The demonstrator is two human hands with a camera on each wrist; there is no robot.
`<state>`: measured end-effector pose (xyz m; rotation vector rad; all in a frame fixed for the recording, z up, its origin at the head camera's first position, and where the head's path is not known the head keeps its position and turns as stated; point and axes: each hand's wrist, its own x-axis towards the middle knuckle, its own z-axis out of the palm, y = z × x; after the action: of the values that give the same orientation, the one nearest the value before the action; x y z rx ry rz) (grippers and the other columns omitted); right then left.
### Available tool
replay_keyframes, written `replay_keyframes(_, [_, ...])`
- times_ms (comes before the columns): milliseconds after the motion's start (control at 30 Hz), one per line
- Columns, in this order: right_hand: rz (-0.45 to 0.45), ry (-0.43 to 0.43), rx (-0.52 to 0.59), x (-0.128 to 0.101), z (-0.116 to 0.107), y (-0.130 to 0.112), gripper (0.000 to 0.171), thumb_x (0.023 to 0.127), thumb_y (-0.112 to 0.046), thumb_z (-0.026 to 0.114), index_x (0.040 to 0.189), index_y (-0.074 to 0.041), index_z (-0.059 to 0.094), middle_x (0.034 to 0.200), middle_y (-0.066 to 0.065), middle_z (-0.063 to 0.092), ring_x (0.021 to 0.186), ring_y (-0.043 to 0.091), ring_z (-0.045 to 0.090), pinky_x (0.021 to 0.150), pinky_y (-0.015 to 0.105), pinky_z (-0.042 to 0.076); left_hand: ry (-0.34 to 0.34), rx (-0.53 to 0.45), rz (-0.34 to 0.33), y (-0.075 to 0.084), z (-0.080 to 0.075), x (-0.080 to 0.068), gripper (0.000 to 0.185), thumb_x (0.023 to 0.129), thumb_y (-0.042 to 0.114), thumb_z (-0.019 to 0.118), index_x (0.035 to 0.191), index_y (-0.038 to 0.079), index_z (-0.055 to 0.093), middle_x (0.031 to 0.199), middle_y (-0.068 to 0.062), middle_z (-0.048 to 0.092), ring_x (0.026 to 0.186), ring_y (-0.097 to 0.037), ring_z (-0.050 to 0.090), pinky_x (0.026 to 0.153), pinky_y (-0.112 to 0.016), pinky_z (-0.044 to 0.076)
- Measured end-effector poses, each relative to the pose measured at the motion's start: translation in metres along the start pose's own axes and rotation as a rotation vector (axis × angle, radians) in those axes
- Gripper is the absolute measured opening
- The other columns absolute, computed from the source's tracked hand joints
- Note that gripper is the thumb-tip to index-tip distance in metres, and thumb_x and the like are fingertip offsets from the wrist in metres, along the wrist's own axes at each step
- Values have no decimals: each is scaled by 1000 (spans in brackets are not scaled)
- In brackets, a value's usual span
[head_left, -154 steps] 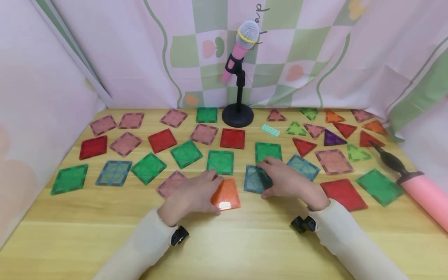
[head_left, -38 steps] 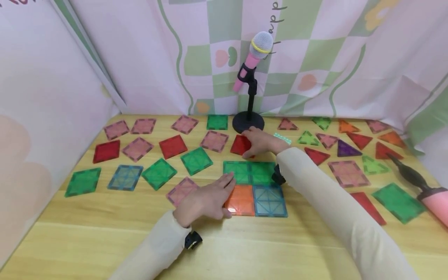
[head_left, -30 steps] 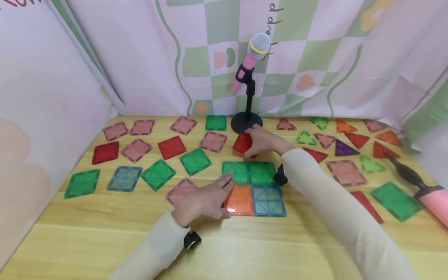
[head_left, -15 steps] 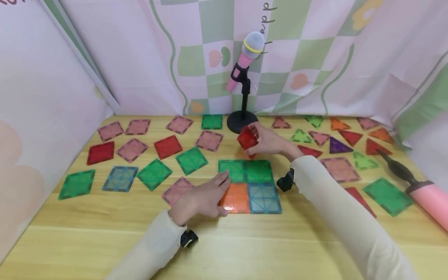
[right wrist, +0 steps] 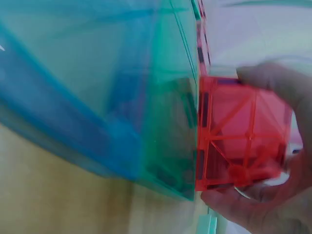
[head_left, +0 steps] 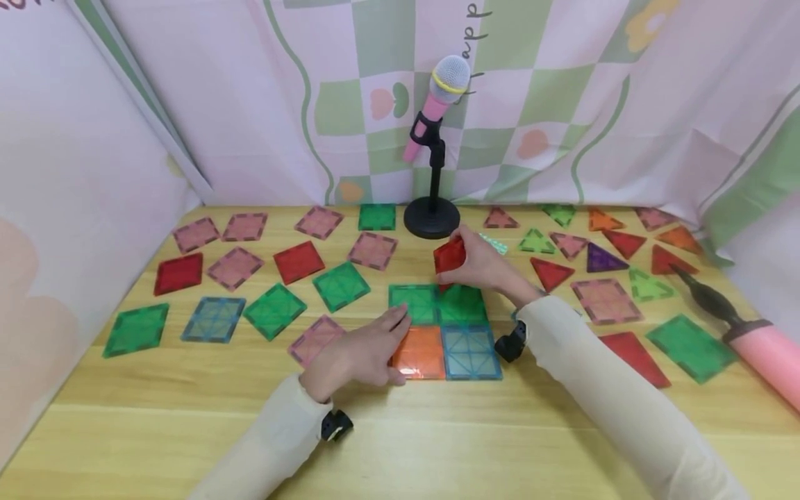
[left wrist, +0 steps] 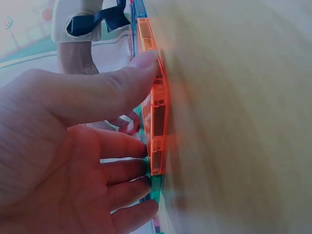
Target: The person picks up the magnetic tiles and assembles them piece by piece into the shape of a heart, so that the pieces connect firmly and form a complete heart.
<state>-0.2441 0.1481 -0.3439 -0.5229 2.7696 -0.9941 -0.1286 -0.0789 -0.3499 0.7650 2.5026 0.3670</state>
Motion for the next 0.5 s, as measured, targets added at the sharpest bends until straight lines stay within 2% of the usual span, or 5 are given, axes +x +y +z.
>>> replay_keyframes(133, [-43,79,-81,-7,3,-4,49,84,-24,72,117,4,50,105,20,58,87,30,54,72,39,47,-2,-3,-5,0,0,-1,85,89,30,67,152,4,15,162,-6,1,149,-21,4,116,-36,24])
replay_keyframes(267, [-128,90,-96,-12,1,-2,21,90,-10,63,105,4,58,94,19,62,78,28,56,69,40,45,-1,0,-9,0,-1,-2,85,89,30,66,152,4,14,162,-6,0,149,-21,3,116,-35,25])
replay_keyframes(400, [-177,79,-75,-16,-4,4,16,92,-5,60,106,3,59,93,18,65,84,30,60,73,44,48,1,1,-11,1,-1,-2,86,89,30,66,152,4,14,162,-6,-1,149,-21,3,115,-35,27])
replay_keyframes(500, [-199,109,-55,-19,-8,10,14,92,-4,60,104,2,61,91,17,64,85,30,60,75,43,48,-3,-1,-9,2,0,-2,85,89,30,66,152,4,14,161,-6,0,149,-21,3,116,-35,26])
